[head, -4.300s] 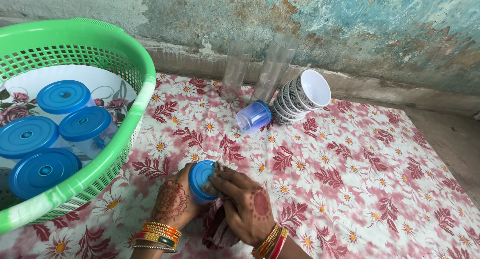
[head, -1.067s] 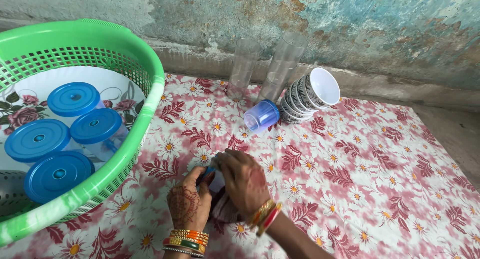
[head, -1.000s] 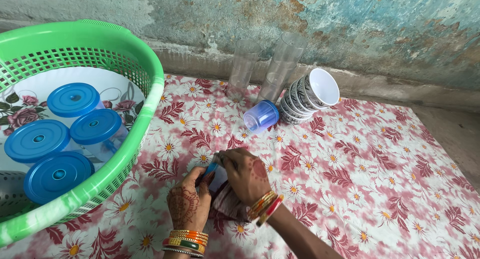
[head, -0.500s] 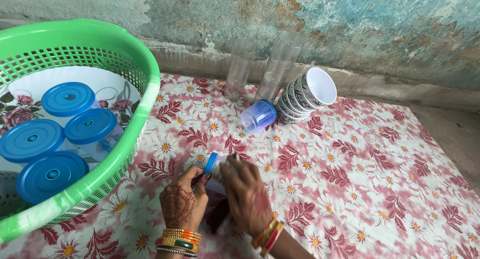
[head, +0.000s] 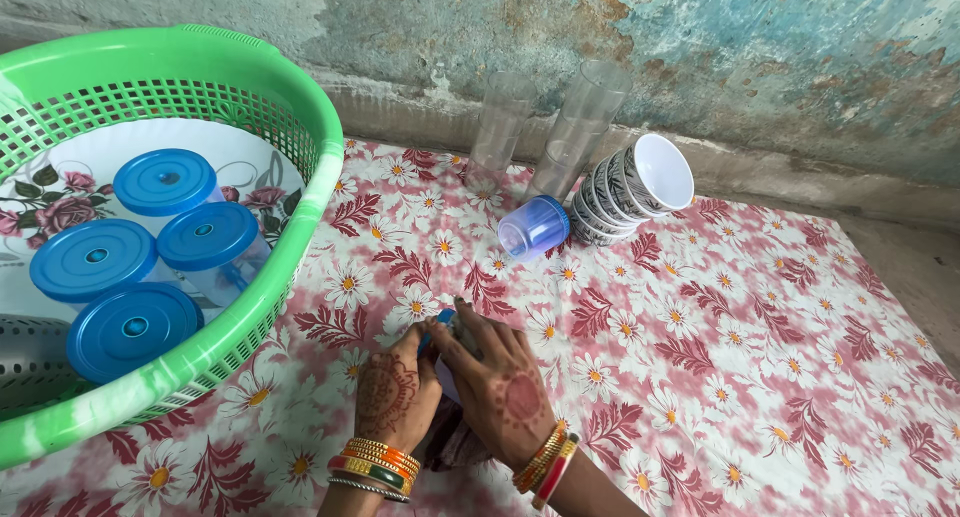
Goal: The person wipes several small plastic containers with blue lids and clear drinking glasses using a cloth on a floral-patterned cloth laid on the floor. The person handles each item one at a time, wiping the exterior and placing the containers into a green basket.
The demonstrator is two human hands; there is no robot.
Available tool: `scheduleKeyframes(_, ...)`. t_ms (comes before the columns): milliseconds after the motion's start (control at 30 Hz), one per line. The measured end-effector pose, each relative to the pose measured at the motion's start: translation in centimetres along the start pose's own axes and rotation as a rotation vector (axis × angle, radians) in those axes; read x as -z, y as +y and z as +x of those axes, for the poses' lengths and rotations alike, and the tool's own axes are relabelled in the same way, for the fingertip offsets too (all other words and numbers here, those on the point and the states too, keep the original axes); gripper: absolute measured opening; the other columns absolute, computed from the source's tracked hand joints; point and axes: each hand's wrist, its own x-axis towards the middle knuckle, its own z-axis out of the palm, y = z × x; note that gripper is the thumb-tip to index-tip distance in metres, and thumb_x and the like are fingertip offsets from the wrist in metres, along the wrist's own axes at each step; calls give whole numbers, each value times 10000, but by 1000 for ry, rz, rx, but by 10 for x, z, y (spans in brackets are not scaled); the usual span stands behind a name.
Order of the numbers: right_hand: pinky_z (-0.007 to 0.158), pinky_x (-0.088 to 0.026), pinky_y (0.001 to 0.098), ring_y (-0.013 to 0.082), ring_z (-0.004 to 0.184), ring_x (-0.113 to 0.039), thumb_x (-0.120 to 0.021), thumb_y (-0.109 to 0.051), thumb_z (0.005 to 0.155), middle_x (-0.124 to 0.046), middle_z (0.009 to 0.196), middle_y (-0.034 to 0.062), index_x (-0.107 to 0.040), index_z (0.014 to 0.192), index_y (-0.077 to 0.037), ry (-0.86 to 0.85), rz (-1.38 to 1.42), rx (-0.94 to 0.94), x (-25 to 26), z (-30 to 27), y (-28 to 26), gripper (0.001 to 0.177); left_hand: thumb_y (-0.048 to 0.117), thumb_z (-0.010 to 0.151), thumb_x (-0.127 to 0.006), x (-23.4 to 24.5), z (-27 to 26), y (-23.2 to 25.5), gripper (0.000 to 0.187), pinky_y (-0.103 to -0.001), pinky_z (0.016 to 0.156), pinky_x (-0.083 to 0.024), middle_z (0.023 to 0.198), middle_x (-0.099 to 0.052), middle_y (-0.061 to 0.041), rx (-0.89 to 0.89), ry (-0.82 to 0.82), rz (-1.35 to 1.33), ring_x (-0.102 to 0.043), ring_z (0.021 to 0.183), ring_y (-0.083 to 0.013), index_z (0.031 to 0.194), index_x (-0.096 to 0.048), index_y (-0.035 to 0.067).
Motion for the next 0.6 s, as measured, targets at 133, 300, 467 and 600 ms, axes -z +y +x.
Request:
scheduleKeyframes(133,843,-596,381,257,949,-739,-605,-158,950,-740,1180,156,-717,1265,-108,-139,228,-355,-7,17,10,338,105,874,-601,1,3,-4,338,-444,724,-585,819,-759,-168,16,-13,48,-754,753,-329,1184,-723,163)
scheduleKeyframes(300,869,-575,390,249,894,-745,-599,-200,989,-781,1014,126,-687,1298,-150,-468,426,-850,-7,36,43,325,129,882,-593,4,2,2,288,-443,705,-579,843,-779,-127,39,-5,-30,-756,734,-315,1111,-759,186)
scheduleKeyframes(467,849,-581,446,331,1002,-701,-657,-68,976,-672,1263,226,-615,1372,-35,84,129,-61,-10,0,10,399,154,915,-573,11,1,5,305,-484,721,-568,841,-741,-194,46,-53,98,-733,762,-371,1176,-726,190)
scheduleKeyframes(600,925,-567,460,412,1155,-662,-647,-22,884,-606,1354,264,-597,1397,-43,-29,-15,-41,-3,-20,-10,516,147,914,-560,12,1,5,312,-514,736,-556,830,-735,-205,-24,-38,157,-726,767,-390,1189,-707,168)
